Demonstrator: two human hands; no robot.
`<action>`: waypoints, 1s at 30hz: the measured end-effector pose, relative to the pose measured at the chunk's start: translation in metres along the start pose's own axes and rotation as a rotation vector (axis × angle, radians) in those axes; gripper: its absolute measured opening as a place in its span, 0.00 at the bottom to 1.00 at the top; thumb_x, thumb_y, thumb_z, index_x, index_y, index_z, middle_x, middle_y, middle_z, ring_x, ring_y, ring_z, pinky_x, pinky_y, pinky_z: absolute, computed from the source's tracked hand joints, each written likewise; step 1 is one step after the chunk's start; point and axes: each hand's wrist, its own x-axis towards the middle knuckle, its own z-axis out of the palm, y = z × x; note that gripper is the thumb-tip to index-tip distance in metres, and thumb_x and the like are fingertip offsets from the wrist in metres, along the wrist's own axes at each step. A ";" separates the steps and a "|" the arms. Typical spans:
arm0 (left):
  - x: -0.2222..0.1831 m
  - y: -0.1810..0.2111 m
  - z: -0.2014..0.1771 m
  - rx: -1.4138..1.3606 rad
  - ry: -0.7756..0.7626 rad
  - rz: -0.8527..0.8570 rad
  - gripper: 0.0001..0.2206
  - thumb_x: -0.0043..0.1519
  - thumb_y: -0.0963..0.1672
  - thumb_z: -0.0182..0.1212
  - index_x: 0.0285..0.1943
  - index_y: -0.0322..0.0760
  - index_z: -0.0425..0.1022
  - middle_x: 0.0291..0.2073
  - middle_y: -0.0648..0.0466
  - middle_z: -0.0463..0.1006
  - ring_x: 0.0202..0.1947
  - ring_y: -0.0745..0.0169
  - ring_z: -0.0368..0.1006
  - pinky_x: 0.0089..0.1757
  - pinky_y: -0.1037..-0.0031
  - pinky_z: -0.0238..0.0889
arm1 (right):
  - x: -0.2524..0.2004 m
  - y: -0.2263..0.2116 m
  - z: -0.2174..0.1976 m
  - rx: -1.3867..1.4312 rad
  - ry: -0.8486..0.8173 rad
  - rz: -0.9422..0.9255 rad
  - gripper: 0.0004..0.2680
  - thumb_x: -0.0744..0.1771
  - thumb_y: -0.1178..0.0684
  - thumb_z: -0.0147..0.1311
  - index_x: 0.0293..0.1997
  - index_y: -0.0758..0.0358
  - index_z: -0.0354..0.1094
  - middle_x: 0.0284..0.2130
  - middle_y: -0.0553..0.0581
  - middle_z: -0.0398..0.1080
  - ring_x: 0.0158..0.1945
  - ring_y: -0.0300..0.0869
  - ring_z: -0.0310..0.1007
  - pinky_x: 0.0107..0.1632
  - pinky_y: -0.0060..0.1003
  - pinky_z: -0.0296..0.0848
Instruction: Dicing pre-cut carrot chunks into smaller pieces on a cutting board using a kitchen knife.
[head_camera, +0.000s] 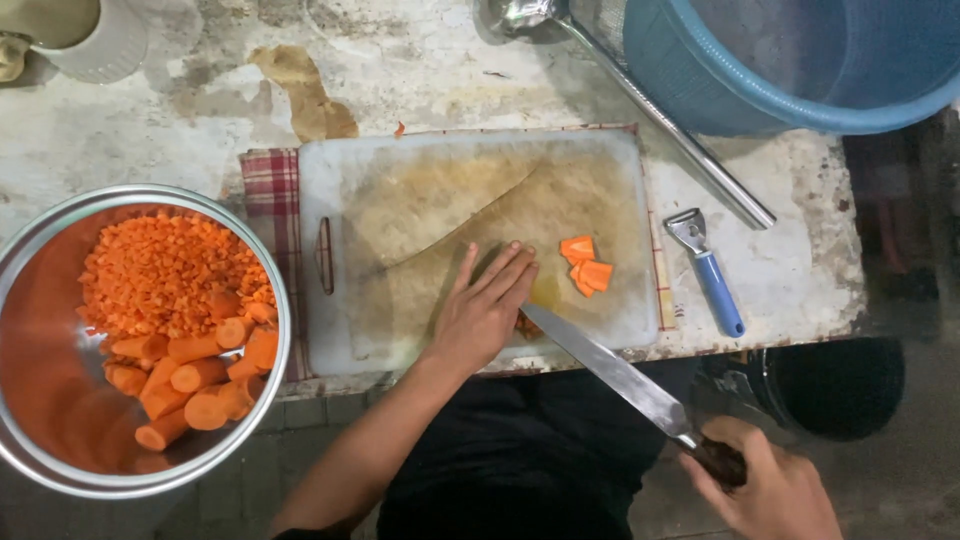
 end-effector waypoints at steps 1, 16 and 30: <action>0.001 0.000 -0.002 0.002 0.004 -0.004 0.23 0.60 0.37 0.60 0.66 0.31 0.65 0.66 0.47 0.66 0.70 0.52 0.56 0.66 0.42 0.37 | 0.005 -0.006 -0.012 -0.003 0.003 -0.004 0.24 0.56 0.30 0.63 0.51 0.44 0.62 0.32 0.47 0.78 0.29 0.35 0.83 0.35 0.28 0.83; -0.005 0.014 0.009 0.244 -0.254 -0.353 0.64 0.41 0.73 0.55 0.76 0.30 0.41 0.75 0.44 0.45 0.75 0.51 0.37 0.69 0.61 0.30 | 0.049 -0.101 0.083 2.009 -0.208 -0.309 0.14 0.68 0.57 0.46 0.61 0.66 0.58 0.23 0.68 0.62 0.15 0.45 0.59 0.16 0.34 0.59; 0.025 0.029 0.014 0.116 -0.067 -0.362 0.40 0.64 0.60 0.40 0.72 0.23 0.51 0.72 0.35 0.52 0.73 0.42 0.45 0.68 0.58 0.39 | 0.043 -0.192 0.046 1.747 -0.207 0.023 0.20 0.67 0.56 0.45 0.69 0.59 0.54 0.27 0.67 0.68 0.22 0.51 0.74 0.16 0.38 0.70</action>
